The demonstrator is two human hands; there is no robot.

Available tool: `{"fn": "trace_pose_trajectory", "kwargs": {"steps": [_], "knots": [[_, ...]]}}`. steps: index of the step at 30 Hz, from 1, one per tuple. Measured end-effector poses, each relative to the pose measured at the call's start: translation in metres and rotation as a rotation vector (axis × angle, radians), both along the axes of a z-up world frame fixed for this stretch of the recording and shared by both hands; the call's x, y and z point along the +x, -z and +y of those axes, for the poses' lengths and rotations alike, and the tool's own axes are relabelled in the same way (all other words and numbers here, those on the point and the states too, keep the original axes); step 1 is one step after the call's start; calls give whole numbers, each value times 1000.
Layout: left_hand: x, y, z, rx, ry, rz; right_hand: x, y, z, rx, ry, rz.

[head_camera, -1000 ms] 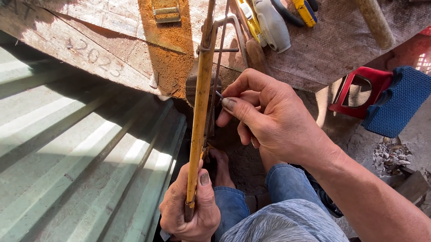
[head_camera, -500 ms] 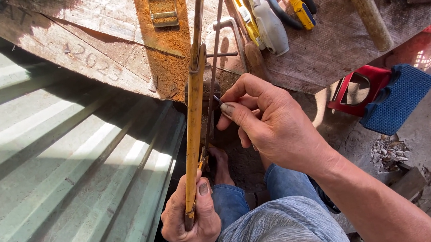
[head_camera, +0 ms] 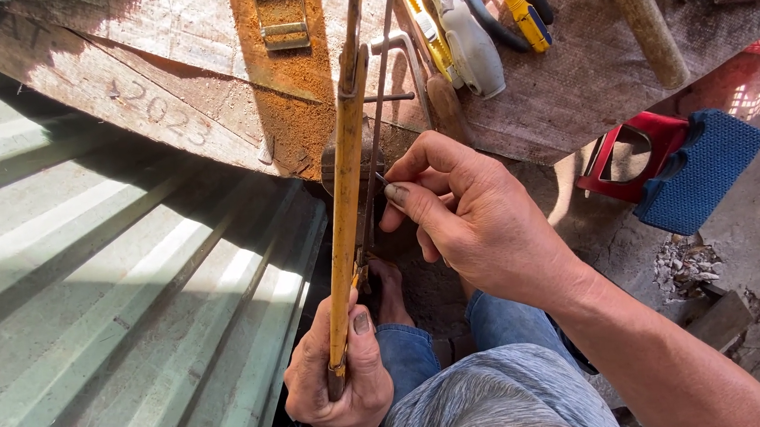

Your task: Cutting a thin metal rod with a hacksaw while it is secured in a bench vice.

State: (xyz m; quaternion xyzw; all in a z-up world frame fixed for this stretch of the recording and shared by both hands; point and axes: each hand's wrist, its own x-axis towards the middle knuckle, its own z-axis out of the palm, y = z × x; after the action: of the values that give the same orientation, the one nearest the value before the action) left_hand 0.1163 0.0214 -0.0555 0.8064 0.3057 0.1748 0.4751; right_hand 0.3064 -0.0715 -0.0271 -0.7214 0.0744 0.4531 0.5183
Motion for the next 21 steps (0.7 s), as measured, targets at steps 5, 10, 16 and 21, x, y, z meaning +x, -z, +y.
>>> {"fn": "trace_pose_trajectory", "kwargs": {"steps": [5,10,16,21], "knots": [[-16,-6,-3,20,-27,75,0,0,0,2,1,-4],[-12,-13,-3,17,-7,82,0,0,0,-3,3,-5],[-22,-20,-4,-1,9,102,0,-1,1,0,-3,-20],[-18,-27,-3,58,-7,152,1,-2,0,12,-14,-23]]}}
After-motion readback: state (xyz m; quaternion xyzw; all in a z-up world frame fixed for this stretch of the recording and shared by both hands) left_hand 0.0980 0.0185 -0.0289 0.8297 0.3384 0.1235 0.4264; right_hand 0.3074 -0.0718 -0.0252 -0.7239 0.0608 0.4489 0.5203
